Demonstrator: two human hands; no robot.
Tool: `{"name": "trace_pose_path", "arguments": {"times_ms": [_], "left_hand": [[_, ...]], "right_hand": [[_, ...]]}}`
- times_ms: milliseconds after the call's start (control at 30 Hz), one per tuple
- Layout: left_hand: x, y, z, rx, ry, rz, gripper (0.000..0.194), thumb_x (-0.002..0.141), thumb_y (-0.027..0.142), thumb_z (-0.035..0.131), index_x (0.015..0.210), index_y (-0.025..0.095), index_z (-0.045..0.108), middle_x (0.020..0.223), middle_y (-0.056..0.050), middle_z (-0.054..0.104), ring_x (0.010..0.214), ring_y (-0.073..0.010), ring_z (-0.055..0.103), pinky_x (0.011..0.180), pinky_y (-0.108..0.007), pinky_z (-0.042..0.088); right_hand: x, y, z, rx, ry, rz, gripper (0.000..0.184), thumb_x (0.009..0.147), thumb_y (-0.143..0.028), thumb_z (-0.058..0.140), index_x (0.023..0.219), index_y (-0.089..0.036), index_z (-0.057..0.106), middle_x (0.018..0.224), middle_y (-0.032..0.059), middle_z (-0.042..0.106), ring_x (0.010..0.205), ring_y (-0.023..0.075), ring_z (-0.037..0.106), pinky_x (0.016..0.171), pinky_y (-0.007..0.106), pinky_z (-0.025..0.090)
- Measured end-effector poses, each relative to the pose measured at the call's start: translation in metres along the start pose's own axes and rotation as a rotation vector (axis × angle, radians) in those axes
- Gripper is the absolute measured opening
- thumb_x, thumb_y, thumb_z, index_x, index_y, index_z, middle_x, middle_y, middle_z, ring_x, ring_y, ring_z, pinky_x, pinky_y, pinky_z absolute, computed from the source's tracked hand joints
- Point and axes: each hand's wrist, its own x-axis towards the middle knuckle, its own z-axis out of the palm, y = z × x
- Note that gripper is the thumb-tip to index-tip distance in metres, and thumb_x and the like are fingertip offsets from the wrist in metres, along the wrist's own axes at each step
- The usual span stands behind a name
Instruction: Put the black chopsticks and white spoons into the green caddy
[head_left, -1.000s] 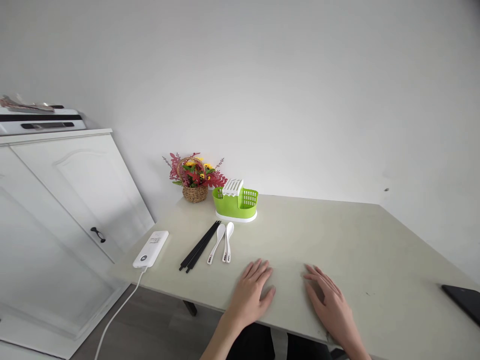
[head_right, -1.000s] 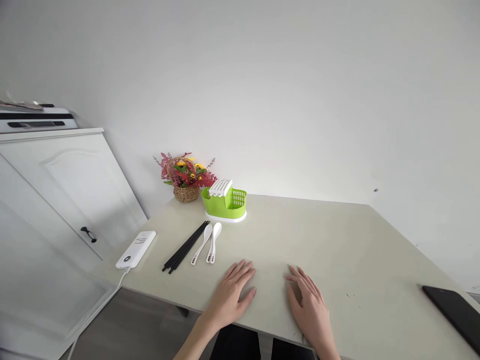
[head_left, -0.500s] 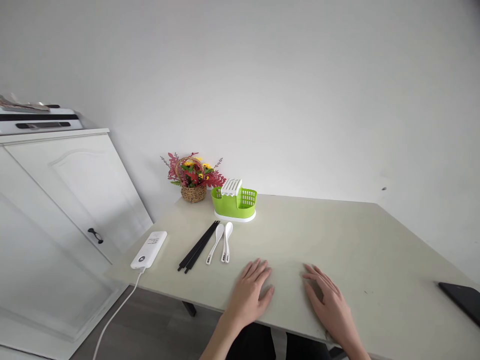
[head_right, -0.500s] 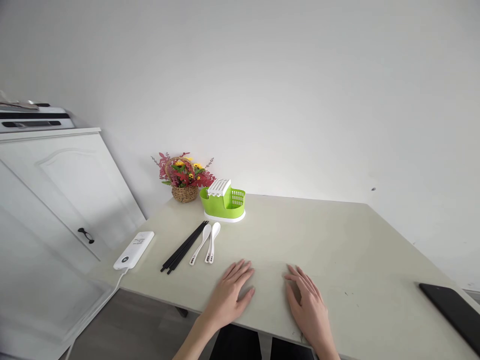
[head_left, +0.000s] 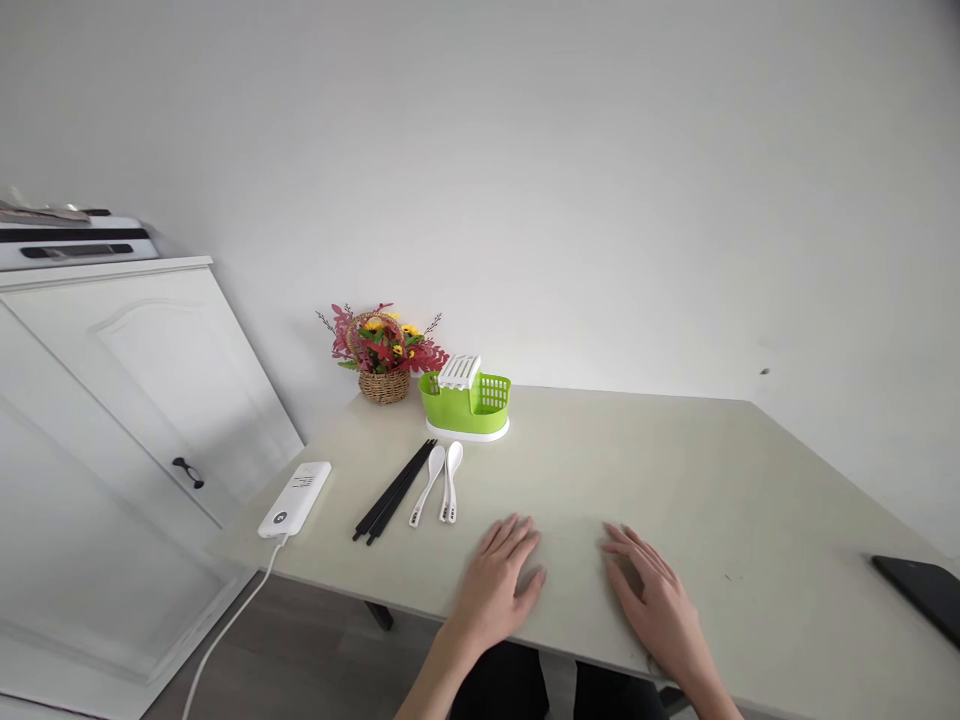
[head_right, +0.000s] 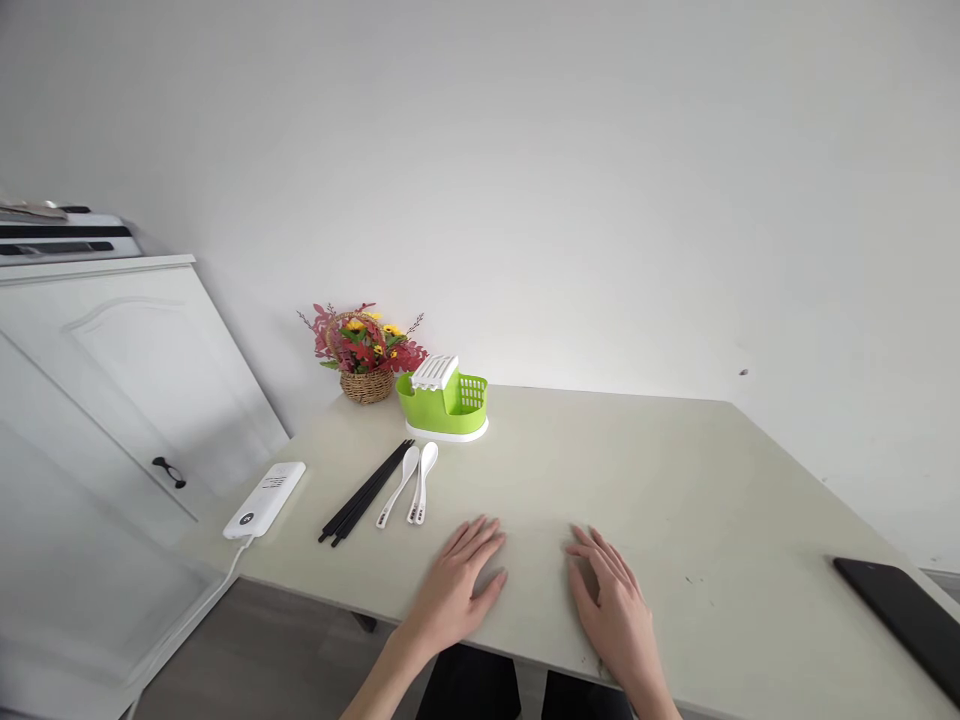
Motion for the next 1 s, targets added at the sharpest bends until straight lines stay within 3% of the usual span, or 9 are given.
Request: {"name": "trace_pose_path", "arguments": {"times_ms": [467,1000], "left_hand": [[-0.0001,0.001,-0.0007,0.003,0.01,-0.004,0.048,0.105,0.034,0.051,0.153,0.029,0.047,0.161,-0.001,0.047,0.152,-0.0235,0.041,0.124,-0.047,0.043],[0.0004,0.0017,-0.0015,-0.007,-0.006,-0.009,0.047,0.106,0.035,0.049,0.153,0.029,0.047,0.162,-0.001,0.047,0.152,-0.0241,0.04,0.124,-0.048,0.042]], "right_hand": [[-0.0009,-0.0009,-0.0006,-0.002,-0.014,0.007,0.035,0.102,-0.05,0.04,0.115,-0.032,0.067,0.152,-0.0032,0.058,0.15,0.0262,0.041,0.115,0.053,0.044],[-0.0012,0.0009,-0.0004,-0.014,0.006,-0.002,0.035,0.102,-0.049,0.041,0.114,-0.031,0.069,0.149,-0.0016,0.061,0.148,0.0262,0.044,0.114,0.052,0.046]]}}
